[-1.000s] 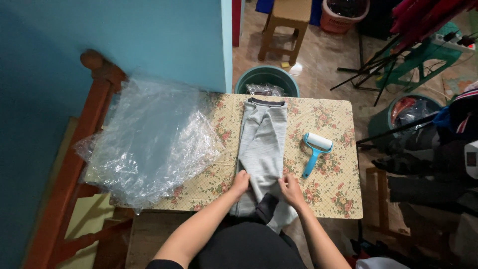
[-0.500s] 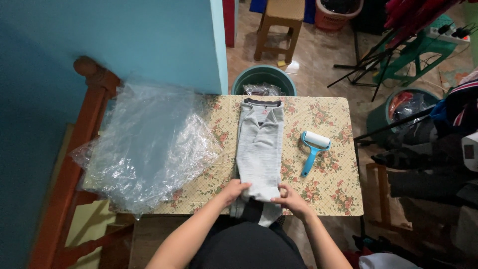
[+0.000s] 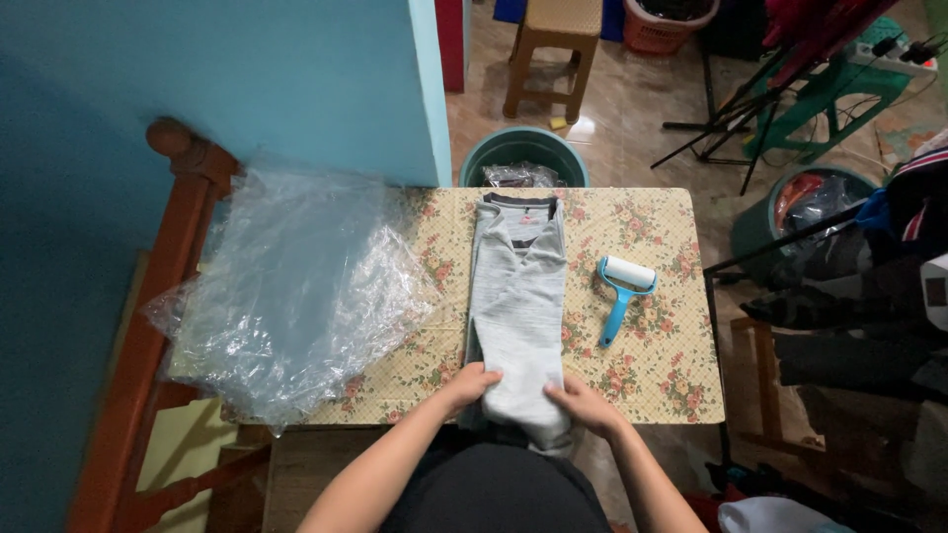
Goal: The person uses a lint roller to remove lint from a gray sweatshirt laid on a table. They roll the tool over the body and sleeves, then fold the sweatshirt and continue rolling the folded garment before placing it on the table.
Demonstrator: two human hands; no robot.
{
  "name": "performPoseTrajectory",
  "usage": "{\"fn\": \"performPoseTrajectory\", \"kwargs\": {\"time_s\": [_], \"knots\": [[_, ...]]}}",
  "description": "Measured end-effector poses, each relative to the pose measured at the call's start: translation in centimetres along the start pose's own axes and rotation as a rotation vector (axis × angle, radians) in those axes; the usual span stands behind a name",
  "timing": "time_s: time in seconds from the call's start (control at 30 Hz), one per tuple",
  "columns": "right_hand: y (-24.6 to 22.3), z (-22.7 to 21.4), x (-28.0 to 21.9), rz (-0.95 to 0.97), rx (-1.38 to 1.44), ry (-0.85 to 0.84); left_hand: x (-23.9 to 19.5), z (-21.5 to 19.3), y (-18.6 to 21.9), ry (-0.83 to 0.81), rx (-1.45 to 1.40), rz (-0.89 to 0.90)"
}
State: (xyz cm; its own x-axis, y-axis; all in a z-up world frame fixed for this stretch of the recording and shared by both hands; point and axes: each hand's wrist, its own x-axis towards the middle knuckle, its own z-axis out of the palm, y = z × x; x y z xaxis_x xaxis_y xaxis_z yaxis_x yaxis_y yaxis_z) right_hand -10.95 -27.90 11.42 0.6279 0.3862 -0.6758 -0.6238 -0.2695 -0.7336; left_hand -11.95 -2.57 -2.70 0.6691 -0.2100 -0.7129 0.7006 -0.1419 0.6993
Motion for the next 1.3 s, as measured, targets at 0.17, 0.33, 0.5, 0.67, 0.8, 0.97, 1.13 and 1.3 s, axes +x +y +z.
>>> {"fn": "performPoseTrajectory", "kwargs": {"time_s": [0.17,0.33,0.5,0.67,0.8,0.97,1.13,1.3], "knots": [[2.0,0.1,0.3,0.113,-0.299,-0.207,-2.2,-0.7,0.5,-0.014,0.183,-0.122],[1.0,0.5,-0.4,0.282,0.054,-0.184,-4.4,-0.2,2.8,-0.082,-0.084,-0.249],[3.7,-0.6,1.6,0.09,-0.565,-0.076,-4.7,-0.4,2.8,-0.116,0.307,-0.188],[4.2,-0.2,1.7,0.122,0.22,-0.158,-6.6,0.2,3.8,-0.344,0.126,-0.287],[5.6,-0.9,3.1,0.081,-0.182,-0.367,-6.4,0.6,3.7,-0.249,0.086,-0.352],[6.4,0.7,3.6,0.232,-0.903,0.174,-1.9,0.3,-1.3,0.027,0.177,-0.152],[5.7,2.0,4.1,0.143,-0.763,0.356,-1.8,0.2,-1.5,0.072,-0.095,-0.207],[7.4,1.6,7.2,0.107,-0.618,0.405,-0.3,0.4,-2.7,0.223,0.041,-0.138]]}}
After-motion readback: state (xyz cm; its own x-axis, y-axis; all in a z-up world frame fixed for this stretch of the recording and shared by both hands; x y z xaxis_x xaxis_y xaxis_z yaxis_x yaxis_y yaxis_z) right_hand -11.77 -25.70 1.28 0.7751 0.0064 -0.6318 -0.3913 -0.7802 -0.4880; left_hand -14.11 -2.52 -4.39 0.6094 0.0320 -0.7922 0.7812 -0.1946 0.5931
